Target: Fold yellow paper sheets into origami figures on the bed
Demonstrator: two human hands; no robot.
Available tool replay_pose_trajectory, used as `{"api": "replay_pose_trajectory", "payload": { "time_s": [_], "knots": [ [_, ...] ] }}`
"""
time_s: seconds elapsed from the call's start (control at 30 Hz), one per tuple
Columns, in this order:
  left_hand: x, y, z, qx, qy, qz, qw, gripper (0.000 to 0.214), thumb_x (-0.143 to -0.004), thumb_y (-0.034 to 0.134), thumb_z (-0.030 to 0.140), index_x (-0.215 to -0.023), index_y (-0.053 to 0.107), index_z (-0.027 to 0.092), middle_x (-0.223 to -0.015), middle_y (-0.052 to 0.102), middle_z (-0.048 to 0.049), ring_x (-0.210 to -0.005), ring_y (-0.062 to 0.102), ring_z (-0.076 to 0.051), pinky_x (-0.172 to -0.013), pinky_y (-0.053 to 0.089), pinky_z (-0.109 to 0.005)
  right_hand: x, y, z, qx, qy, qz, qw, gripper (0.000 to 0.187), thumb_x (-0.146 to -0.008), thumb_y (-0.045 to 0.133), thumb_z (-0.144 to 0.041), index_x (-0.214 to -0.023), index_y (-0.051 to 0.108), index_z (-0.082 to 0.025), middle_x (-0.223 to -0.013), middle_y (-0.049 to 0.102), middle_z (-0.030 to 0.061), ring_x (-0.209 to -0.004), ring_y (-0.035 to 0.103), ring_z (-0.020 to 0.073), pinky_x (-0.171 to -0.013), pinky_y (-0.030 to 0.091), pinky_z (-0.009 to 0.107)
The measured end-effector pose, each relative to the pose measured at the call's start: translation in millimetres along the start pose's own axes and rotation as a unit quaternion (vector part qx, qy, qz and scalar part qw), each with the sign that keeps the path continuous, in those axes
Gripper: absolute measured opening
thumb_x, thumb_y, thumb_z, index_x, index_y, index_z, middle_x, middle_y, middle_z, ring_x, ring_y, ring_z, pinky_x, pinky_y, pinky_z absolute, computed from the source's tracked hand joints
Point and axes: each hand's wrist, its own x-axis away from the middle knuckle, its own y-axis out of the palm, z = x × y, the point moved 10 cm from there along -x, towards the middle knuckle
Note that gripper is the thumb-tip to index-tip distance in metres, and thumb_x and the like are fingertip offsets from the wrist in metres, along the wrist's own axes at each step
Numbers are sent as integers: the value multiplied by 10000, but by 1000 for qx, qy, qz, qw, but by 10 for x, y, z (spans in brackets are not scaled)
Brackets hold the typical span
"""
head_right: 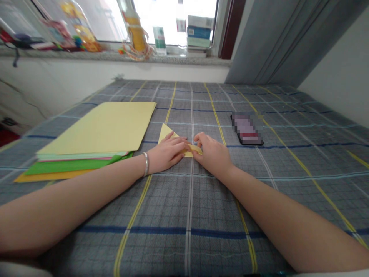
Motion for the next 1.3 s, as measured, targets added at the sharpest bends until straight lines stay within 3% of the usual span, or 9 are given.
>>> {"api": "replay_pose_trajectory", "payload": {
  "time_s": [0.23,0.67,0.83,0.93,1.07,1.17,1.3],
  "knots": [
    [15,10,23,-29,5,2,1000,278,-942,418,210,-1174,570,194,-1266,591,-92,-1276,463,-270,-1111,224,-610,1,22,-42,41,-22,-12,999,94,-812,560,-309,-811,514,-227,-823,612,-2,-713,545,158,-549,282,269],
    [26,-22,85,-68,11,-12,998,327,-943,430,212,-1216,608,229,-1290,595,-50,-1280,454,-282,-1118,245,-588,6,22,-39,2,-46,-13,999,42,-777,542,-227,-772,501,-218,-762,558,-11,-600,461,125,-543,295,264],
    [29,-43,84,-64,26,9,998,296,-934,449,209,-1161,638,220,-1308,584,-61,-1291,447,-291,-1093,304,-572,-22,107,-5,-17,-75,-38,996,90,-758,566,-242,-820,505,-220,-810,576,14,-679,511,157,-634,372,287],
    [32,-81,170,-69,69,22,995,305,-927,466,195,-1190,619,217,-1335,555,-75,-1233,495,-252,-1070,369,-480,-30,143,13,-14,-82,-44,996,90,-772,556,-248,-837,500,-224,-841,587,28,-763,545,187,-692,396,307],
    [32,-90,246,-96,90,-3,991,278,-942,465,219,-1160,636,241,-1249,609,-56,-1077,582,-213,-1026,403,-434,-21,175,16,-16,-86,-63,994,135,-751,561,-229,-875,510,-219,-893,605,42,-814,559,201,-723,410,321],
    [34,-93,275,-112,95,-20,989,260,-945,474,219,-1141,642,238,-1215,636,-45,-1102,580,-214,-1056,369,-445,4,164,-1,-1,-102,-71,992,181,-729,552,-203,-908,528,-212,-917,619,58,-850,558,222,-755,423,349],
    [41,-101,286,-117,109,-21,987,230,-940,491,219,-1109,647,213,-1206,646,-52,-1121,584,-216,-1028,404,-428,65,153,-49,9,-140,-71,988,260,-728,523,-169,-981,558,-217,-1125,611,94,-1110,514,267,-985,363,451]
  ]
}}
